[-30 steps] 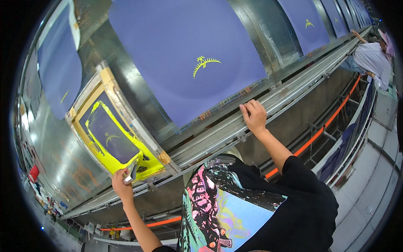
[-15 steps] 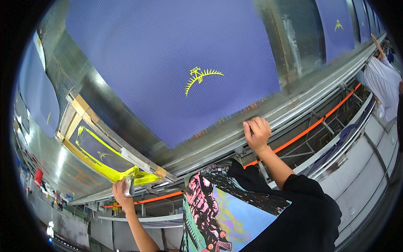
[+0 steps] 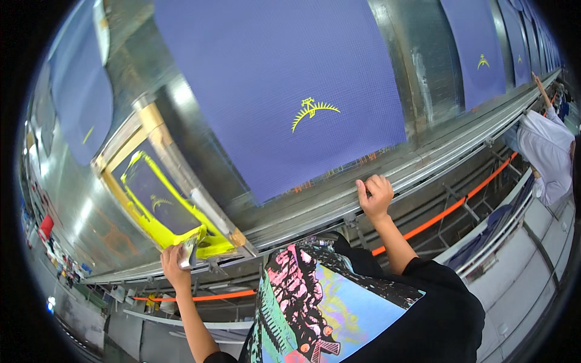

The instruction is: The person uses a squeegee to spread neon yellow ink across a screen printing frame over a purple fabric. They then pour more ink from a green cup onto the screen and continue spreading it with the squeegee. Finally, they put on a pair of gloves.

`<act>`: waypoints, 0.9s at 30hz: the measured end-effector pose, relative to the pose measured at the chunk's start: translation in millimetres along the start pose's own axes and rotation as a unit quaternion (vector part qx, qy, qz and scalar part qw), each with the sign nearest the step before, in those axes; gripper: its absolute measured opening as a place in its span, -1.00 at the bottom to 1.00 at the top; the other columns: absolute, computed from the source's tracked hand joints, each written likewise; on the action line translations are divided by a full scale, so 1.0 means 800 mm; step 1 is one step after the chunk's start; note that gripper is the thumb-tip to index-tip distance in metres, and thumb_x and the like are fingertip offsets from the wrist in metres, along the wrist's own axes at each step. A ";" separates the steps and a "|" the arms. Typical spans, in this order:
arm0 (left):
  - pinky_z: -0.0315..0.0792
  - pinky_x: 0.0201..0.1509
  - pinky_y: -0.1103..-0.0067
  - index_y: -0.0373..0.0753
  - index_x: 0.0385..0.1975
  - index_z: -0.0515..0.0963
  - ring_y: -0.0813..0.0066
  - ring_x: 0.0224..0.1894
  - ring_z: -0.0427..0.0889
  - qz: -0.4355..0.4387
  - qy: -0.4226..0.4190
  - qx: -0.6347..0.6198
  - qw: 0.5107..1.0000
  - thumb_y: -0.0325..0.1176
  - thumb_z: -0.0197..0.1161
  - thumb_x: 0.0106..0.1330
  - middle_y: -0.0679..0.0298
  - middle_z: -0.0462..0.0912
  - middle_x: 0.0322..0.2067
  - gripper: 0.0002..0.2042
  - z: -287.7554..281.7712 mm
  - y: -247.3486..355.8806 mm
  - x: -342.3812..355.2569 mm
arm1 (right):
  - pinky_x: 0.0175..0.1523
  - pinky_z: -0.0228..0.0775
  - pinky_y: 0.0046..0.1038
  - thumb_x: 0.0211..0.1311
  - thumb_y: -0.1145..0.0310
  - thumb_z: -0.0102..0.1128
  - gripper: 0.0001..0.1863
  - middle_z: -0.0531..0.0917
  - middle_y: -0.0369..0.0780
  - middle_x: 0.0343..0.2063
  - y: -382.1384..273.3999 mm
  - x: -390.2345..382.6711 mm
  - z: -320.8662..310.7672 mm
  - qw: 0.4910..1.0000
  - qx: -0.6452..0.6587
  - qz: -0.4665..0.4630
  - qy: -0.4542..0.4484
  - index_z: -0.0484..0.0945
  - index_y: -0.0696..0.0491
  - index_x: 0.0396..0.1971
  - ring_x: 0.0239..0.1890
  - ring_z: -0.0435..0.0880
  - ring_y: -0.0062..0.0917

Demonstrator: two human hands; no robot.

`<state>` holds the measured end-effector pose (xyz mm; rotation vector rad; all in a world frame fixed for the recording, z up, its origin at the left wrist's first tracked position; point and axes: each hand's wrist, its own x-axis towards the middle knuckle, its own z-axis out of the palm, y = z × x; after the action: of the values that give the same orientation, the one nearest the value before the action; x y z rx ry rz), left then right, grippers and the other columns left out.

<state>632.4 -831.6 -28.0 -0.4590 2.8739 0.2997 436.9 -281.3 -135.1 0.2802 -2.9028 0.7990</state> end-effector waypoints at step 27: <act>0.58 -0.02 0.37 -0.13 0.03 0.68 0.20 -0.10 0.74 0.127 0.313 -0.297 0.893 -0.56 0.31 0.15 0.22 0.76 -0.09 -0.60 -0.010 -0.088 -0.139 | -0.52 0.10 -0.68 0.50 0.17 0.23 -0.61 0.35 -0.47 -0.64 -0.441 0.126 0.103 0.822 0.536 0.110 -0.159 0.57 0.12 0.14 -0.61 0.26 -0.82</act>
<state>756.9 -867.5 -4.8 -0.3025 3.4256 1.3246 407.1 -636.0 -14.5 0.1587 -2.3761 2.5754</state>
